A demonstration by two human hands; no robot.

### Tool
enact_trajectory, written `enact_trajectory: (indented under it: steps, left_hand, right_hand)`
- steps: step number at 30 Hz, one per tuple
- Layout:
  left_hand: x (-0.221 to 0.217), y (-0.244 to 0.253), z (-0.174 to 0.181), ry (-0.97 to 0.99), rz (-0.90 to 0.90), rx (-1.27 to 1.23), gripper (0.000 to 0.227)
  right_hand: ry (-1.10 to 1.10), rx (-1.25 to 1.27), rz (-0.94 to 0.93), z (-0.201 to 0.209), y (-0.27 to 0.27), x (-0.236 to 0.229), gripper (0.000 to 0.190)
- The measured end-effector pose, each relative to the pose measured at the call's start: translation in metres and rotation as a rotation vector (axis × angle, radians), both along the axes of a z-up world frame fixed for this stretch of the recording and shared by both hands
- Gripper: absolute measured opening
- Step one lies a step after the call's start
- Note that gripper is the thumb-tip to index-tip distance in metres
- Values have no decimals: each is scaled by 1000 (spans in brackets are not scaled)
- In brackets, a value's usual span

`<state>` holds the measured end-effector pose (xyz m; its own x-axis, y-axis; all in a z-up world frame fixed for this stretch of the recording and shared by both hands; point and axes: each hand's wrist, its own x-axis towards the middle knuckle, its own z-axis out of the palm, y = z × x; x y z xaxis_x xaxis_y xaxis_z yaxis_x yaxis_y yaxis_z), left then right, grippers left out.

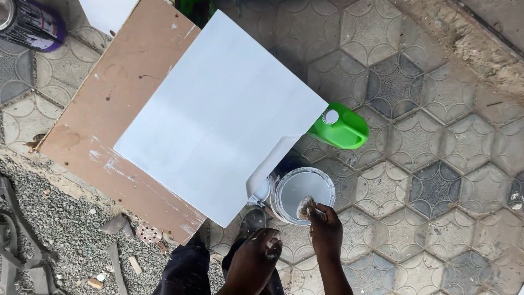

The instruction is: Painting a rectangular wooden board with white paint using a small applicator.

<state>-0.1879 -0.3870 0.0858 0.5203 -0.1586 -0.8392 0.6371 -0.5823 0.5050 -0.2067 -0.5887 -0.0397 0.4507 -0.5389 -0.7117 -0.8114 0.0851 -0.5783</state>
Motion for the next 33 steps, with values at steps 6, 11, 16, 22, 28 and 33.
enact_trajectory:
  steps: [6,11,16,22,28,33]
  left_hand:
    - [-24,-15,-27,15,-26,67,49]
    - [-20,-18,-26,-5,-74,31,53]
    - [-18,-18,-30,17,-62,23,54]
    - [-1,-11,-24,76,-35,10,56]
    - [1,-12,-29,76,-78,16,56]
    - [-7,-8,-31,34,-97,-19,55]
  right_hand:
    - [253,-201,269,16,8,17,41]
    - [300,-204,260,12,12,25,34]
    - [227,-171,169,-3,1,25,37]
    - [243,-214,269,4,1,39,31]
    - [95,-362,490,-55,6,36,46]
    - [138,-457,586,-67,11,46,28]
